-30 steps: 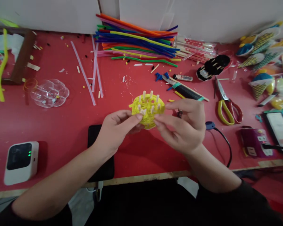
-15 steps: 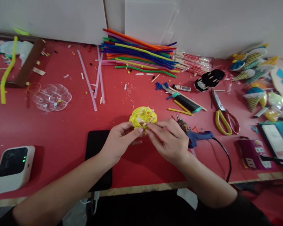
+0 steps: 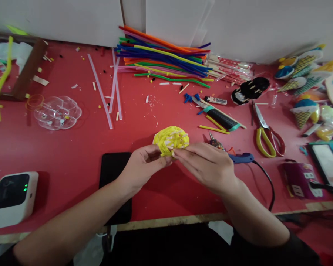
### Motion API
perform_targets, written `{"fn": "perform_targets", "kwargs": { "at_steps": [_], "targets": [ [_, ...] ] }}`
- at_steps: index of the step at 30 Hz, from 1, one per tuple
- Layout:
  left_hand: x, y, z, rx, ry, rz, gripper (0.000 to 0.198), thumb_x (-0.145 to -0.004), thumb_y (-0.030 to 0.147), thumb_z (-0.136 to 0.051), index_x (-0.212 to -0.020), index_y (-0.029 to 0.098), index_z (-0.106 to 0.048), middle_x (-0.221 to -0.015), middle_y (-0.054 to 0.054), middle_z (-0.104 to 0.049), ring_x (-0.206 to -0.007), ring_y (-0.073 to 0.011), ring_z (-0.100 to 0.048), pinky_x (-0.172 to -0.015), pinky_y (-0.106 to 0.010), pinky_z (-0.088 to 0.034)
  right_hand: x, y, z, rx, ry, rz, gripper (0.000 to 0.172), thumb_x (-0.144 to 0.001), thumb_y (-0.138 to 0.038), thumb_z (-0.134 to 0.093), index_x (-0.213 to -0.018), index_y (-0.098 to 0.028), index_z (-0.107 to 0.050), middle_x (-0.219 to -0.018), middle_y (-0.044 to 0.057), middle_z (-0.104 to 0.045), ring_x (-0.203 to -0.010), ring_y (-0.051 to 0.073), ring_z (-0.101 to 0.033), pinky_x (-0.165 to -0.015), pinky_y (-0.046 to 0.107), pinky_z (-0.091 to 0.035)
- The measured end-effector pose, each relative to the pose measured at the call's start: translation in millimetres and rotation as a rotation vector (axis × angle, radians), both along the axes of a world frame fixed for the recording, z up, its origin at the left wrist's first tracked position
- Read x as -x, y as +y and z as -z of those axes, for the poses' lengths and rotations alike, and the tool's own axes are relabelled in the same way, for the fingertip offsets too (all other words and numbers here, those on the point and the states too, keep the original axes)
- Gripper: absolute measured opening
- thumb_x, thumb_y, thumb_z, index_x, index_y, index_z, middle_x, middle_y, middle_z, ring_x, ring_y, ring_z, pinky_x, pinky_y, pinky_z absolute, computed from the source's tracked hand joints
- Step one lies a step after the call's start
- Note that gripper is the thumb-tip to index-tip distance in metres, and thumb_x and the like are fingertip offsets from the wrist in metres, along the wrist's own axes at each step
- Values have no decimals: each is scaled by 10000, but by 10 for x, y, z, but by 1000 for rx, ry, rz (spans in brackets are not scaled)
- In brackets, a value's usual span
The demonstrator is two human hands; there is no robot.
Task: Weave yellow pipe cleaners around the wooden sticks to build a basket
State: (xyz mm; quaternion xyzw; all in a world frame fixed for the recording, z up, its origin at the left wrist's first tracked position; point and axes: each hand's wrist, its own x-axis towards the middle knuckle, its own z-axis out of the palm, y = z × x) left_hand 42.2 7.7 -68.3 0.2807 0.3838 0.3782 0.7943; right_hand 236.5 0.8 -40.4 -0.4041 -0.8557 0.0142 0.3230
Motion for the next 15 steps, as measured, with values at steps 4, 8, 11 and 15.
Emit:
{"fn": "perform_targets", "kwargs": {
  "at_steps": [4, 8, 11, 15],
  "targets": [
    [7, 10, 13, 5, 25, 5, 285, -702, 312, -964, -957, 238, -860, -947, 4, -840, -895, -114, -744, -904, -232, -576, -19, -4, -41, -21, -61, -53, 261, -1019, -121, -587, -813, -155, -743, -730, 21, -703, -651, 120, -637, -608, 260, -523],
    [6, 19, 7, -2, 51, 10, 266, -688, 305, -966, -922, 234, -862, -884, 4, -831, -847, -108, -729, -867, -227, -564, -18, -4, -66, -59, -106, -88, 207, -1000, -86, -604, -847, -126, -738, -718, 25, -688, -641, 125, -605, -605, 272, -507],
    [2, 13, -3, -1, 64, 5, 274, -679, 289, -964, -927, 231, -862, -868, -4, -828, -854, -122, -731, -877, -245, -559, -2, 2, -64, -79, -95, -92, 214, -988, -74, -618, -808, -147, -710, -692, 5, -675, -623, 119, -595, -606, 264, -515],
    [-3, -2, -20, 5, 63, 8, 249, -685, 261, -948, -912, 211, -858, -877, -22, -829, -865, -146, -738, -911, -285, -560, 25, 17, -39, -161, -80, -47, 174, -981, -81, -628, -845, -164, -696, -664, -17, -656, -599, 104, -594, -621, 236, -541]
  ]
}}
